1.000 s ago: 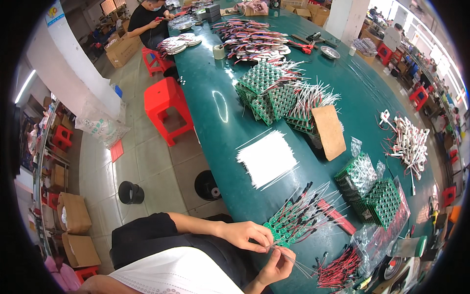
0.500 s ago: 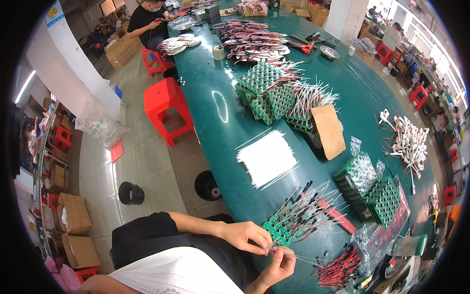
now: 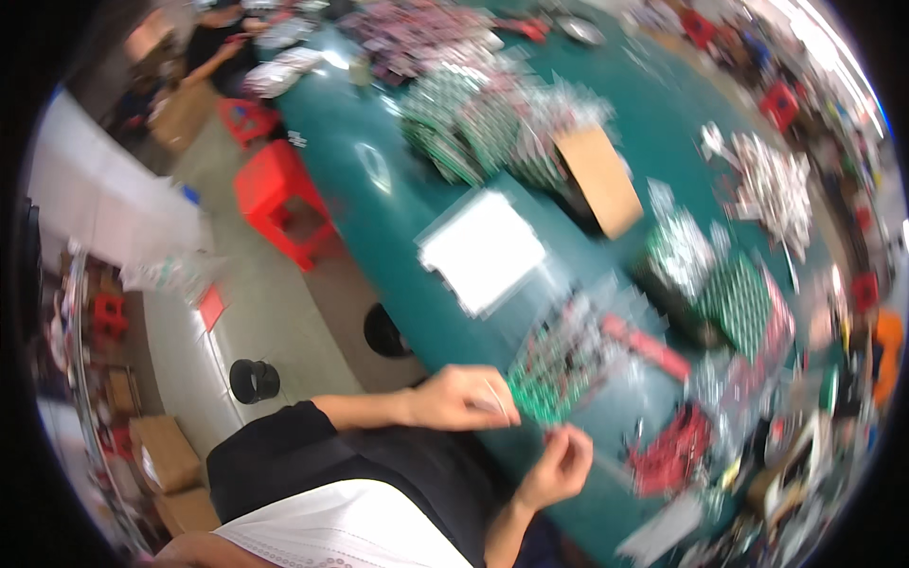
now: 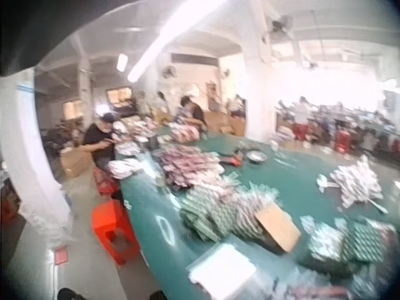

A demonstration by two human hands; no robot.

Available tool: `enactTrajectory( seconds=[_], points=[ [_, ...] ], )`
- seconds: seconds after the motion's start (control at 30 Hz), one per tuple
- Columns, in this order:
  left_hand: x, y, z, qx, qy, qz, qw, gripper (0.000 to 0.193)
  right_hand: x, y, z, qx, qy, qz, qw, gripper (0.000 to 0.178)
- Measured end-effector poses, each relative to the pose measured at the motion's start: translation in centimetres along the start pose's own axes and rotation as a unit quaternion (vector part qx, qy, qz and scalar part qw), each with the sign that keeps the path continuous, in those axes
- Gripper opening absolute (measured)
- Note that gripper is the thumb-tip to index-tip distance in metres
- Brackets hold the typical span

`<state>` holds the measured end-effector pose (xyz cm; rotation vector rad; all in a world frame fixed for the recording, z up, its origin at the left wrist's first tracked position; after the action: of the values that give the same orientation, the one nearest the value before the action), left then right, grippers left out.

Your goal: Assembling electronic components by manually inserting wires into a circuit board.

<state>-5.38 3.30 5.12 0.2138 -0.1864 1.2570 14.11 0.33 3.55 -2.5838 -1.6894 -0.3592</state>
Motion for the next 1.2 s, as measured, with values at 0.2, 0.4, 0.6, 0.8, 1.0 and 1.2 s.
enactTrajectory(
  seconds=[0.2,0.4,0.6,0.8,1.0,1.2],
  points=[
    [0.4,2.4,-1.8,0.104,0.051,0.118,0.986,0.013,0.9,-2.7,2.1,-0.093,0.040,-0.056,0.993,0.007],
    [1.6,0.1,-3.7,0.145,-0.016,0.114,0.983,0.017,1.2,-3.2,2.1,-0.156,0.095,-0.012,0.983,0.010],
    [1.7,-1.1,-3.8,0.182,-0.028,0.126,0.975,0.015,1.6,-3.7,1.0,-0.201,0.135,-0.044,0.969,0.010],
    [1.9,-0.9,-4.0,0.195,-0.028,0.128,0.972,0.015,1.6,-3.9,1.3,-0.192,0.135,-0.038,0.971,0.010],
    [1.9,-0.7,-4.1,0.207,-0.026,0.127,0.970,0.016,1.6,-4.4,1.2,-0.216,0.137,-0.051,0.965,0.011],
    [2.0,-0.9,-4.0,0.248,-0.065,0.110,0.960,0.020,1.4,-4.7,1.3,-0.234,0.162,-0.072,0.956,0.016]
  ],
)
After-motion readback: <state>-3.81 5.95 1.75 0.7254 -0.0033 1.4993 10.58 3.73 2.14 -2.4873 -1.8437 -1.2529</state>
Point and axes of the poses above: each hand's wrist, its own x-axis towards the middle knuckle, its own y-axis out of the back of the hand, z = x × y, the point moved 6 cm from there along x, towards the middle knuckle
